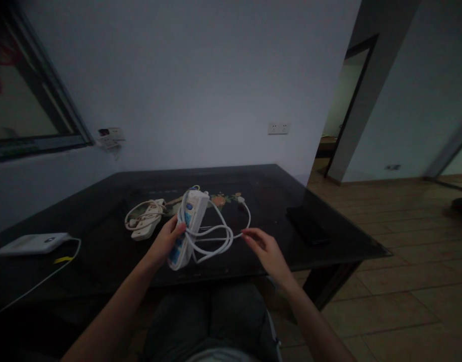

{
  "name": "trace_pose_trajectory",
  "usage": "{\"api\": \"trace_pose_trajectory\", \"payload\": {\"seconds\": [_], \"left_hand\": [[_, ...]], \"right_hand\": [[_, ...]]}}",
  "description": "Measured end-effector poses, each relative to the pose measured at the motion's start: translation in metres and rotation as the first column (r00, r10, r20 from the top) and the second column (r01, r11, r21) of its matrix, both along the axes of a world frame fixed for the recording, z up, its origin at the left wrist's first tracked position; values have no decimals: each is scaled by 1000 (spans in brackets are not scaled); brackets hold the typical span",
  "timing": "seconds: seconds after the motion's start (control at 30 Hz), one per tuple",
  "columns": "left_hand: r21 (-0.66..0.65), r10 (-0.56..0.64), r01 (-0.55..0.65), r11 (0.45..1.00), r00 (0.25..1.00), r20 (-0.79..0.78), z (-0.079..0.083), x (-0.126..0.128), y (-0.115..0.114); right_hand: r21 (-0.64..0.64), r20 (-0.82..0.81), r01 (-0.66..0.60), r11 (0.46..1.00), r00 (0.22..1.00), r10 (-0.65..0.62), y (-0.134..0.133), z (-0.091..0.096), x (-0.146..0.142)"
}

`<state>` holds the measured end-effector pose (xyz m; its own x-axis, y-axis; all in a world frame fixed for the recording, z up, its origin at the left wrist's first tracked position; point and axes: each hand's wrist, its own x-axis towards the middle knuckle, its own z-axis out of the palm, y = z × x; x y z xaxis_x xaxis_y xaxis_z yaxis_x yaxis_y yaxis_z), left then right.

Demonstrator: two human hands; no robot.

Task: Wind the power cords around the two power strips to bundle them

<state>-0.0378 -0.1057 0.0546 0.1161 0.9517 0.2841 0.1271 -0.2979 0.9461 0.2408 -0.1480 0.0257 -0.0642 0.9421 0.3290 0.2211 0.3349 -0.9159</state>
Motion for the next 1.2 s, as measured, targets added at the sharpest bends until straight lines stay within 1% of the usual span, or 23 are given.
{"api": "trace_pose_trajectory", "payload": {"seconds": [0.1,0.2,0.3,0.37,0.4,0.47,0.53,0.63,0.7,0.77,0.87,0.93,1.03,1.13,1.2], "left_hand": [[-18,52,-50,999,991,125,-1,3,-3],[-8,86,-86,996,978,188,-2,6,-6],[9,128,-132,991,973,192,-1,8,-9],[32,149,-158,987,969,195,0,8,-10],[47,156,-169,985,967,200,0,7,-11],[76,177,-198,977,960,218,0,3,-11],[92,229,-258,962,942,245,0,-3,-9],[135,316,-352,926,920,232,0,-14,-9],[185,331,-360,914,928,172,0,-19,-11],[213,325,-339,916,941,96,1,-20,-15],[196,311,-308,931,950,18,1,-18,-18],[148,276,-272,951,961,-8,0,-16,-16],[11,189,-189,982,980,-68,-8,-15,-5],[-130,107,-130,983,980,-170,-20,-13,10],[-172,77,-135,976,949,-306,-28,-11,18]], "right_hand": [[-60,-50,-160,985,986,158,-12,-9,-27],[-22,-96,-269,963,959,266,-21,-8,-57],[67,-67,-340,938,937,344,-28,-4,-82],[83,-77,-343,936,934,349,-31,-3,-92],[71,-98,-324,943,939,330,-31,-4,-93],[24,-144,-267,963,953,268,-30,-7,-89],[-9,-184,-190,982,965,186,-28,-11,-77],[-23,-231,-7,1000,973,2,-27,-15,-50],[-35,-233,131,991,963,-135,-25,-15,-33],[-33,-220,250,968,943,-251,-23,-13,-19],[-7,-197,370,929,910,-364,-19,-7,-2],[26,-165,398,917,907,-388,-14,-4,8],[80,-87,368,926,928,-362,-5,-2,19],[115,16,313,943,948,-316,7,-3,25],[135,86,274,952,954,-287,16,-5,26]]}}
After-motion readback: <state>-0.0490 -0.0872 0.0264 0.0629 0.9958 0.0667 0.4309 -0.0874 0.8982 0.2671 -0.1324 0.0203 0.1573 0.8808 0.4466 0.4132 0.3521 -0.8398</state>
